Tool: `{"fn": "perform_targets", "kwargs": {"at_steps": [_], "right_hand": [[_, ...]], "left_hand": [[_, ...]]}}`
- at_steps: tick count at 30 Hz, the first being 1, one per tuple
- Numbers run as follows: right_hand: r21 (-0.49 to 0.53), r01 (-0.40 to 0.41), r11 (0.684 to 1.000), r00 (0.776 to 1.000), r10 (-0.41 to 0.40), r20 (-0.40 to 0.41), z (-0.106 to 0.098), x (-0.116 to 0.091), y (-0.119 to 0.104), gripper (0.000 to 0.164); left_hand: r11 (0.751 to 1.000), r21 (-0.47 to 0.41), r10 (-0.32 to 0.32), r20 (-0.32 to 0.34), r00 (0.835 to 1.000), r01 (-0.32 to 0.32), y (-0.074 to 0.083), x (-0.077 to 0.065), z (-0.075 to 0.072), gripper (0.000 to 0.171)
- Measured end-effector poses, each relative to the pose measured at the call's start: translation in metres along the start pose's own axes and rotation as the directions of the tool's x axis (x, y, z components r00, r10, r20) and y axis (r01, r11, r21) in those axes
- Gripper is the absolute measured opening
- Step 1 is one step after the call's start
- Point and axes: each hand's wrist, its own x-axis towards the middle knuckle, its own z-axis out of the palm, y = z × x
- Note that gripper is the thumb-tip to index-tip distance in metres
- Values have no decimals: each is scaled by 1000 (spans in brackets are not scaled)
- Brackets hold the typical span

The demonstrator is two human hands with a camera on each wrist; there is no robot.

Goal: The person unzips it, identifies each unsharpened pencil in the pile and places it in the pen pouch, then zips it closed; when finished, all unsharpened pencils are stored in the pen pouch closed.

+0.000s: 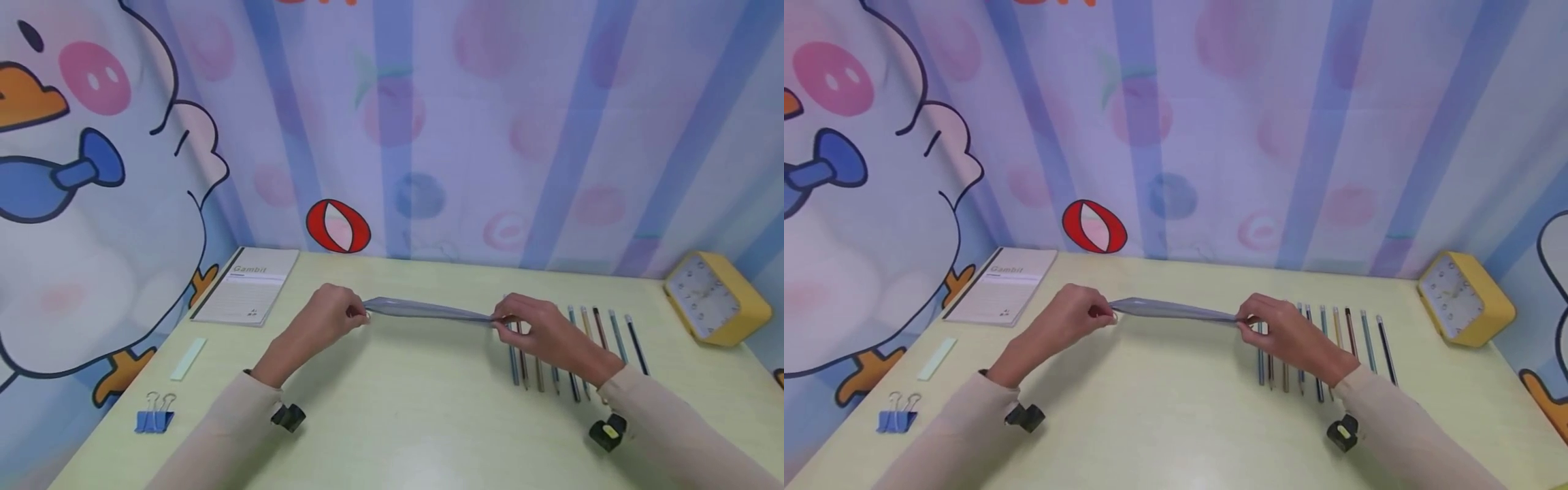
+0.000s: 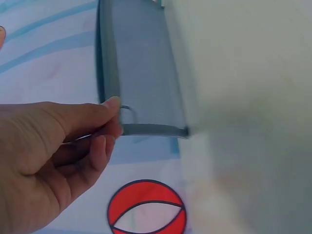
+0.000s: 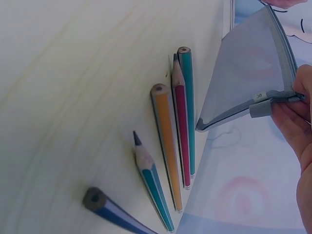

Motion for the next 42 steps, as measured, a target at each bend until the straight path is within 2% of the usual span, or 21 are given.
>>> {"fn": "perform_targets", "kwargs": {"at_steps": [4,8,11,14,16,20,25,30,37,42], "right_hand": [[6,5,1000,1000,-5,2,0,1,0,28],[-6,8,1000,1000,-8,-6,0,1,0,28],[-7,10,1000,1000,-10,-10,0,0,0,29],[14,8,1000,1000,-8,0,0,-1,0,30],[25,3,1000,1000,-4,11,1,-1,0,29],[21,-1,1000,1000,0,19,1,-1,-1,27],[4,-11,1000,999,11,30,-2,0,-3,28],[0,-21,1000,999,21,35,-3,-1,-3,31],[-14,5,1000,1000,-4,25,-2,3,0,28],[6,-12,1000,1000,12,9,-3,5,0,26]], "left_hand": [[999,-40,22,0,1000,-22,5,-1,-13,5],[986,-110,125,19,992,-122,8,6,-21,11],[969,-159,204,82,975,-189,9,15,-17,18],[957,-196,241,140,960,-212,8,23,-10,18],[953,-203,258,153,954,-225,9,27,-5,16],[945,-191,294,132,947,-267,11,32,2,14],[944,-165,307,111,945,-287,18,38,3,14],[938,-138,335,110,936,-319,27,43,7,15],[955,-114,288,108,952,-275,32,43,12,14],[953,-76,299,111,948,-292,37,41,15,13]]}}
